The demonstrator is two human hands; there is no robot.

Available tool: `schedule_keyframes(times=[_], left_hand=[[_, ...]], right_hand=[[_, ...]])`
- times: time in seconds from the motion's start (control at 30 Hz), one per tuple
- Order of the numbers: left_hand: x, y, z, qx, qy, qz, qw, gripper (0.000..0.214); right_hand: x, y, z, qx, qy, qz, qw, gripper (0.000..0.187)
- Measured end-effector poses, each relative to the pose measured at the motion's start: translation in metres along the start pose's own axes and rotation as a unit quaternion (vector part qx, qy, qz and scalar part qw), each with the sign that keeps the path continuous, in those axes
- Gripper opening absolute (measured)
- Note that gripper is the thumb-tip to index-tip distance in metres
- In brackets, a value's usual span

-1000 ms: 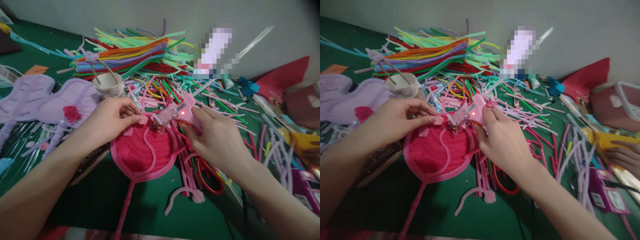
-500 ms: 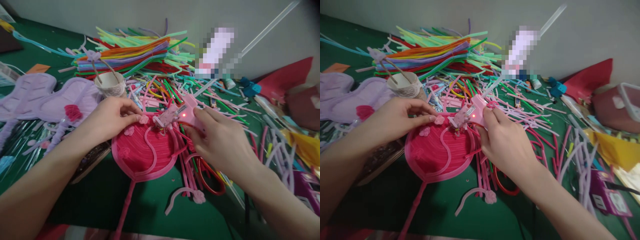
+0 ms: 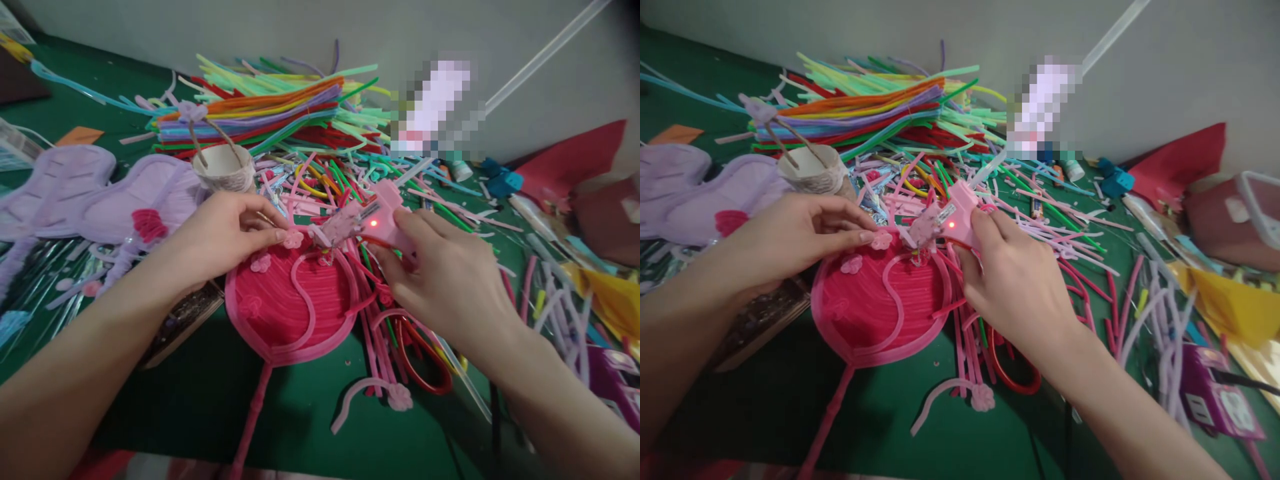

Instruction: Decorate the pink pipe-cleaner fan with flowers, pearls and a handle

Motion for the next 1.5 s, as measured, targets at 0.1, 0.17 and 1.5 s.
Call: schedule_keyframes(times=[0.1, 0.17, 1.5], left_hand=[[-0.008, -0.002, 0.008, 0.069, -0.187, 0.047, 0.979, 0.012], [-0.011, -0.003, 0.012, 0.104, -0.257, 0.070, 0.958, 0.013], [-0.016, -0.005, 0.013, 0.078, -0.376, 0.154, 0.910, 0.026]], right_hand=[[0.009, -0.001, -0.006, -0.046, 0.042, -0.036, 0.997, 0.023], [0.013, -0.002, -0.010, -0.091, 0.074, -0.057, 0.991, 0.040], [0.022, -0.007, 0.002, -0.060, 0.123, -0.083, 0.987, 0.022]])
Point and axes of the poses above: each hand's wrist, its own y-axis towards the middle knuckle, its own x-axis out of the back of the hand, z = x × y, the point moved 5 cm from there along y, towards the middle knuckle, and after that the axes turned 6 degrees about z, right-handed, at the moved point
